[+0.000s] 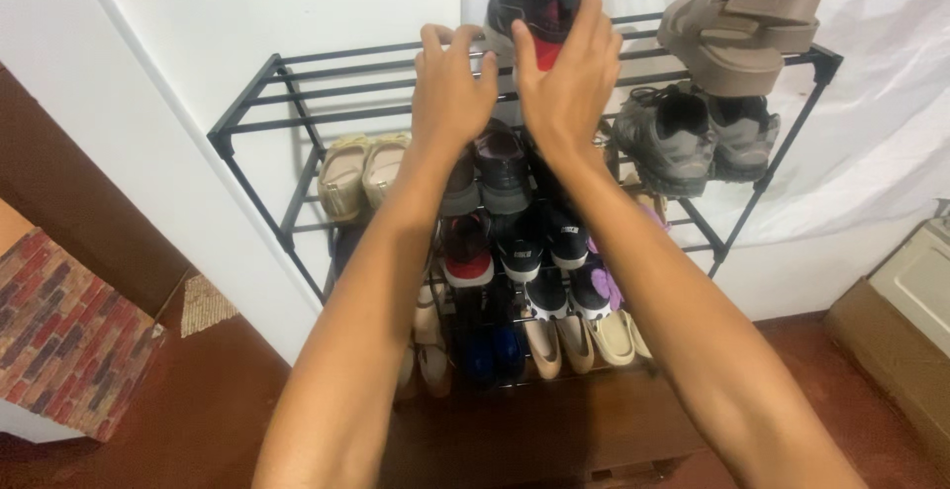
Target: The person organizes a shoe rack by moving a pair of black and red sneakers to the top shelf and then wiping the metal frame with a purple cloth. The person handles the shoes and cloth directly with their hands.
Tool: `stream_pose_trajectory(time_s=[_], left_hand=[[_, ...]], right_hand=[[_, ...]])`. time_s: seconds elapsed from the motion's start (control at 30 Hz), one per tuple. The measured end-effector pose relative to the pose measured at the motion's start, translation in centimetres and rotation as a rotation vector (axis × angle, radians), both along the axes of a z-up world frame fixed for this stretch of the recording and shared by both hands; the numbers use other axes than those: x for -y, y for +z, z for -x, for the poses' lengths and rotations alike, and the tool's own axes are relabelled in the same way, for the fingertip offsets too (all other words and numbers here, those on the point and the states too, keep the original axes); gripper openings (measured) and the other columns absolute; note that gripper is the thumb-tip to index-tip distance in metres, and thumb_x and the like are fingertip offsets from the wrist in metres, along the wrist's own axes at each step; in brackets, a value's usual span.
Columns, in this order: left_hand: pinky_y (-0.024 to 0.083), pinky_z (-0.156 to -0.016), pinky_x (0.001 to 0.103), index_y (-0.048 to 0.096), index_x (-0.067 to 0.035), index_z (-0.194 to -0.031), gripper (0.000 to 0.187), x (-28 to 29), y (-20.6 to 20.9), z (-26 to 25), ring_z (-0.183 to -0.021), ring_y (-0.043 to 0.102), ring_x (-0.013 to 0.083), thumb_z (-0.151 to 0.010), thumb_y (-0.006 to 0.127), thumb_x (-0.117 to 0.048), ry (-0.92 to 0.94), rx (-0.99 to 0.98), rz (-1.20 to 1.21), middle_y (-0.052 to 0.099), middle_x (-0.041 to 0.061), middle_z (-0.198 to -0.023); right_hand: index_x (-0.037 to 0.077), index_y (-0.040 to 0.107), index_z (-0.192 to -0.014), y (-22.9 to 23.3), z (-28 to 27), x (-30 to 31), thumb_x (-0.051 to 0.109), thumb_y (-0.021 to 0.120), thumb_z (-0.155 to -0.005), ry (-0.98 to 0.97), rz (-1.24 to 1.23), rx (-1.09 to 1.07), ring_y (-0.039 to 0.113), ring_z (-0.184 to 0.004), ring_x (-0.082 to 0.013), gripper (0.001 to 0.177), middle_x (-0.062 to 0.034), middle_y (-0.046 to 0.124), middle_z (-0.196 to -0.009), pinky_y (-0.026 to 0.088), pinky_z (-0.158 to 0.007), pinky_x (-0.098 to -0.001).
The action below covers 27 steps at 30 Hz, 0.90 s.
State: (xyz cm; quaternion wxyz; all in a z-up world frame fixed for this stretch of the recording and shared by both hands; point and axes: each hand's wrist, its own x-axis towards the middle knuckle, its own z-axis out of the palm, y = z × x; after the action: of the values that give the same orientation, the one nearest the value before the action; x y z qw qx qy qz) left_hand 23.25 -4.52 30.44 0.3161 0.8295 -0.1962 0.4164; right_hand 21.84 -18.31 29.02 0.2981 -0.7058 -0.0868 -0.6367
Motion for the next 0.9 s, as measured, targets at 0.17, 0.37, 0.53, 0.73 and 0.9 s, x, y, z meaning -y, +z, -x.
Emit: stream_pose_trajectory(time_s=[0.17,0.37,0.53,0.73,0.9], left_hand=[[0.054,-0.088,0.051,0.061,-0.012,-0.129,0.037,0.1,-0.3,-0.3,-0.113,0.058,0.0396,-0.095,0.067,-0.025,-0.007,-0.008,-0.031,0.049,0.016,-0.129],[0.054,-0.088,0.050,0.061,-0.011,-0.128,0.037,-0.4,-0.7,-0.2,-0.113,0.059,0.0380,-0.095,0.067,-0.025,-0.023,-0.008,-0.022,0.049,0.016,-0.127],[0.054,-0.091,0.049,0.061,-0.009,-0.127,0.034,-1.4,-0.8,1.3,-0.114,0.058,0.0385,-0.096,0.067,-0.019,-0.079,0.067,-0.098,0.051,0.017,-0.129],[0.053,-0.098,0.048,0.062,-0.007,-0.127,0.033,-3.1,-1.4,5.2,-0.123,0.056,0.0371,-0.096,0.068,-0.015,-0.182,0.144,-0.163,0.052,0.017,-0.130],[0.052,-0.098,0.048,0.066,-0.008,-0.124,0.029,-4.6,-2.5,9.5,-0.122,0.056,0.0371,-0.096,0.067,-0.014,-0.160,0.135,-0.160,0.055,0.017,-0.129]], right_hand=[[-0.001,0.038,-0.149,-0.4,-1.5,0.1,0.037,0.077,-0.101,-0.069,-0.011,-0.030,0.053,-0.121,-0.0394,0.072,-0.0201,0.058,-0.133,0.041,-0.103,-0.0533],[-0.002,0.036,-0.150,-0.5,-2.5,0.2,0.039,0.079,-0.100,-0.141,-0.039,-0.058,0.052,-0.122,-0.0402,0.077,-0.0210,0.055,-0.134,0.042,-0.102,-0.0543],[-0.004,0.030,-0.152,-0.4,-1.8,0.7,0.043,0.085,-0.095,-0.107,-0.019,-0.128,0.045,-0.128,-0.0446,0.092,-0.0247,0.047,-0.140,0.039,-0.104,-0.0577],[-0.002,0.029,-0.155,-1.1,2.0,1.6,0.042,0.088,-0.101,-0.063,0.078,-0.010,0.039,-0.140,-0.0437,0.091,-0.0253,0.039,-0.151,0.033,-0.116,-0.0573],[-0.001,0.039,-0.148,-3.4,7.0,1.9,0.029,0.085,-0.101,-0.025,0.127,-0.012,0.042,-0.138,-0.0416,0.072,-0.0241,0.043,-0.147,0.032,-0.116,-0.0552]])
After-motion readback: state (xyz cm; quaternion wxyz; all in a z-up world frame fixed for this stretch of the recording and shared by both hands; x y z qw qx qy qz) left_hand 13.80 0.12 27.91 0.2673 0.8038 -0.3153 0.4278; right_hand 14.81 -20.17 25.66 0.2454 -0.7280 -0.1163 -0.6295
